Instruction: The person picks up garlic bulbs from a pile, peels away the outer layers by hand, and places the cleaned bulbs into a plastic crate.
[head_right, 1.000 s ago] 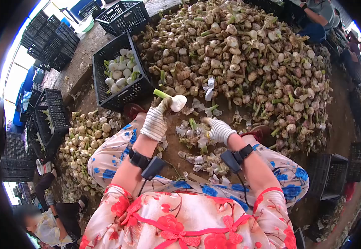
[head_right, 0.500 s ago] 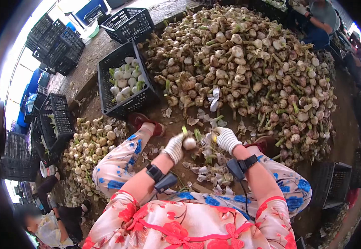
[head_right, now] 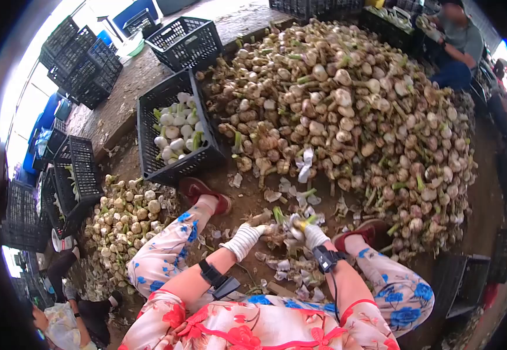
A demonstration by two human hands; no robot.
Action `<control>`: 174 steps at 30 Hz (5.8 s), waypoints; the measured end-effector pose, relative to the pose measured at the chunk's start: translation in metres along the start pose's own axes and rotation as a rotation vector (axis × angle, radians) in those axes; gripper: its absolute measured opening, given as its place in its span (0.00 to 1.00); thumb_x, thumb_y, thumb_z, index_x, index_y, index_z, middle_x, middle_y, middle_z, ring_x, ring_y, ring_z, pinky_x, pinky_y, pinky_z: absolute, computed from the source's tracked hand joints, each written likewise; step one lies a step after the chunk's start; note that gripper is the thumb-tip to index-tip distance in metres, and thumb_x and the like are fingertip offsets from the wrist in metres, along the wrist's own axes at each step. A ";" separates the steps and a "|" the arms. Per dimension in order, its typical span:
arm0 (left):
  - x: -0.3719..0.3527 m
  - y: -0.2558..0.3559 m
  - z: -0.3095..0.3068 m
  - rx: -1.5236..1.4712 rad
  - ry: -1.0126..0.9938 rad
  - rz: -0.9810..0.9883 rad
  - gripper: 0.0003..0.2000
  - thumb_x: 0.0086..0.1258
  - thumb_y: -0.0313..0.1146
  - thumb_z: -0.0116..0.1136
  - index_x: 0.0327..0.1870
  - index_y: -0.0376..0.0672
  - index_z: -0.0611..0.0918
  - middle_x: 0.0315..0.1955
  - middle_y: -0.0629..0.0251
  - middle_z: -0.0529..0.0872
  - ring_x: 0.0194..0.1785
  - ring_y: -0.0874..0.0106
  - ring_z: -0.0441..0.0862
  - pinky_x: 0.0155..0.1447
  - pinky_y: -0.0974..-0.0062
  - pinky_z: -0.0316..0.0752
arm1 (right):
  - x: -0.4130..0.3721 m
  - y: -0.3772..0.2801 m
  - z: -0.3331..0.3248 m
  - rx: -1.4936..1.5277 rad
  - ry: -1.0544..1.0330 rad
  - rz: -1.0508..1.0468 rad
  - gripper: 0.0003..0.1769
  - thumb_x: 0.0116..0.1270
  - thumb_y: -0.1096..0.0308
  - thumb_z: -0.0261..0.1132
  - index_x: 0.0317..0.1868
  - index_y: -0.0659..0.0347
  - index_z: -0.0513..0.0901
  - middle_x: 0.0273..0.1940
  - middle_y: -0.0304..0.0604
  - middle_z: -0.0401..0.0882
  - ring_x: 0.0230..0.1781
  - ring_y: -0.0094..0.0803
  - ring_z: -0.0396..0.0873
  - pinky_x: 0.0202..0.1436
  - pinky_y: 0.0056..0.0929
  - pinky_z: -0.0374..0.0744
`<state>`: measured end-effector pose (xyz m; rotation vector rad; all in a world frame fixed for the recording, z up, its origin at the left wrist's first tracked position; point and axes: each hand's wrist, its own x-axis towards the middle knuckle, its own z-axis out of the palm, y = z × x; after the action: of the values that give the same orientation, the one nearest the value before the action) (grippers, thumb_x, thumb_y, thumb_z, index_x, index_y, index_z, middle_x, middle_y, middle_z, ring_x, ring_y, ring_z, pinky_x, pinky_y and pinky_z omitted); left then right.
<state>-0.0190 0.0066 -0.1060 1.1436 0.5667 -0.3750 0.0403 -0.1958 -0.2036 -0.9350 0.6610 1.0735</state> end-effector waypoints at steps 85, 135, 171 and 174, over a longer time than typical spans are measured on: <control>-0.031 -0.001 0.071 0.443 0.008 -0.106 0.16 0.57 0.32 0.60 0.46 0.39 0.76 0.36 0.63 0.82 0.35 0.70 0.80 0.37 0.74 0.77 | -0.194 -0.141 -0.280 -0.506 1.252 -0.345 0.39 0.56 0.55 0.57 0.65 0.62 0.54 0.48 0.57 0.75 0.49 0.47 0.74 0.48 0.40 0.72; -0.135 0.056 0.141 -0.271 -0.308 0.163 0.22 0.58 0.57 0.49 0.40 0.47 0.75 0.26 0.64 0.76 0.28 0.71 0.74 0.35 0.73 0.72 | -0.244 -0.005 0.060 -0.234 -0.155 -1.034 0.10 0.64 0.69 0.58 0.44 0.65 0.77 0.36 0.36 0.78 0.35 0.19 0.74 0.40 0.19 0.74; -0.080 0.022 0.115 0.383 -0.134 0.763 0.35 0.47 0.22 0.67 0.58 0.40 0.62 0.44 0.61 0.75 0.44 0.75 0.74 0.46 0.77 0.75 | -0.207 0.015 0.056 -0.434 0.323 -1.382 0.14 0.64 0.72 0.56 0.49 0.69 0.74 0.37 0.38 0.78 0.34 0.18 0.72 0.37 0.17 0.73; -0.085 0.033 0.112 0.472 -0.101 0.827 0.32 0.46 0.23 0.68 0.56 0.39 0.66 0.44 0.63 0.75 0.45 0.74 0.74 0.49 0.77 0.72 | -0.214 0.009 0.050 -0.285 0.057 -1.197 0.12 0.65 0.71 0.56 0.46 0.69 0.76 0.36 0.37 0.78 0.33 0.15 0.71 0.36 0.15 0.72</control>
<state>-0.0437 -0.0848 0.0028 1.6880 -0.1254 0.1659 -0.0431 -0.2432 -0.0060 -1.3331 -0.0840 0.0559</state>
